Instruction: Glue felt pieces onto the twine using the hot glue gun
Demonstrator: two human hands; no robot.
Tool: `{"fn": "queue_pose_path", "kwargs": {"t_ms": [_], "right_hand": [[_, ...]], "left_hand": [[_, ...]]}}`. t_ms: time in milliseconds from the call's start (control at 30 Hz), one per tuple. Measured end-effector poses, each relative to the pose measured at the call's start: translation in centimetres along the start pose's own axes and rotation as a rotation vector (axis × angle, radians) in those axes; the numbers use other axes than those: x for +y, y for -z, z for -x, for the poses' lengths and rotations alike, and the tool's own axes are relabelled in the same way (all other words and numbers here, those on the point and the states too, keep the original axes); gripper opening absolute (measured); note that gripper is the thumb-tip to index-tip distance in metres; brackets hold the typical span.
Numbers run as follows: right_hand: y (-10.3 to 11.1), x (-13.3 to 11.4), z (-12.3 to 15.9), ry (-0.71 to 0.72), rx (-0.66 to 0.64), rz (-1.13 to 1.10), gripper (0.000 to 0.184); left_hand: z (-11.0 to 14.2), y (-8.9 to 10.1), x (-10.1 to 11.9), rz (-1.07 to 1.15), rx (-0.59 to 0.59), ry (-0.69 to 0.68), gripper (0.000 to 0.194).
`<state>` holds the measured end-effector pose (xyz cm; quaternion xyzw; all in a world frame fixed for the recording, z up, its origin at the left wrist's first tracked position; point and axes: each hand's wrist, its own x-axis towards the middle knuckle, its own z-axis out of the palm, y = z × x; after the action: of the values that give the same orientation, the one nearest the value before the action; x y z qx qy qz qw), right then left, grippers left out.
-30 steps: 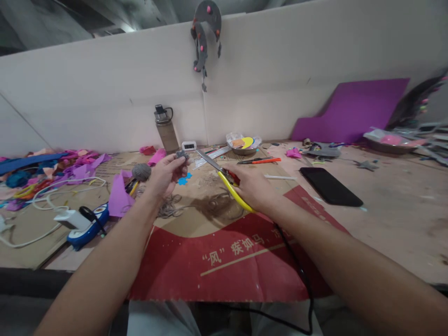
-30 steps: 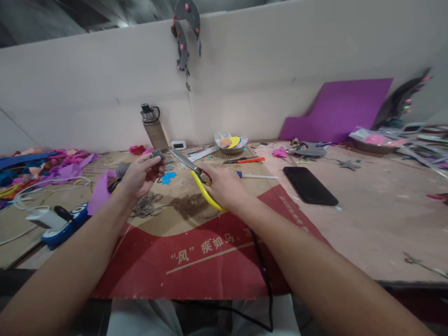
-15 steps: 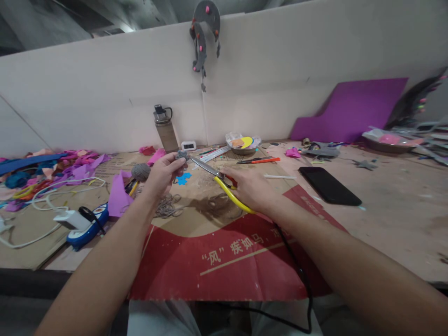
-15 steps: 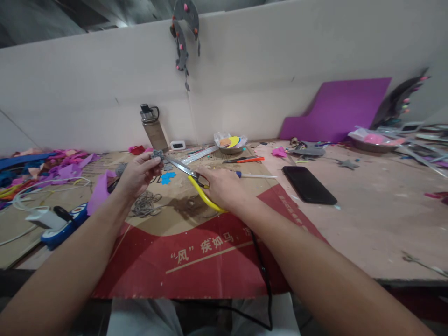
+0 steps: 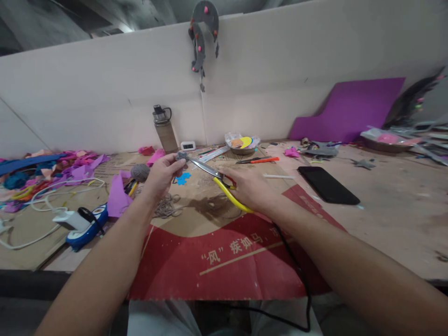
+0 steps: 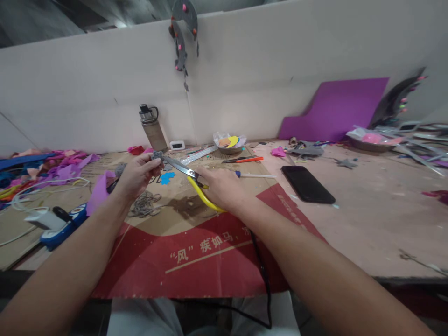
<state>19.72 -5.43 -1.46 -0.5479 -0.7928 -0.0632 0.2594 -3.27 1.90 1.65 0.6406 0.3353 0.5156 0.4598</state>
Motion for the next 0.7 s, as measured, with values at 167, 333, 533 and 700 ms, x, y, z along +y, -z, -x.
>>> {"fn": "queue_pose_path", "kwargs": {"t_ms": [167,333,533,700], "right_hand": [[0.27,-0.15,0.03,-0.004,-0.011,0.008,0.034],[0.32,-0.19,0.01,-0.005,0.004,-0.003,0.034],[0.16,-0.25,0.05,0.008,0.003,-0.037,0.032],[-0.42,0.08,0.17,-0.001,0.013,-0.086,0.038]], "left_hand": [[-0.06,0.05,0.03,0.022,-0.004,0.019,0.019],[-0.09,0.08,-0.05,0.079,-0.020,0.056,0.019],[-0.02,0.21,-0.02,0.159,-0.050,0.089,0.018],[0.19,0.09,-0.03,0.261,-0.085,0.115,0.013]]}}
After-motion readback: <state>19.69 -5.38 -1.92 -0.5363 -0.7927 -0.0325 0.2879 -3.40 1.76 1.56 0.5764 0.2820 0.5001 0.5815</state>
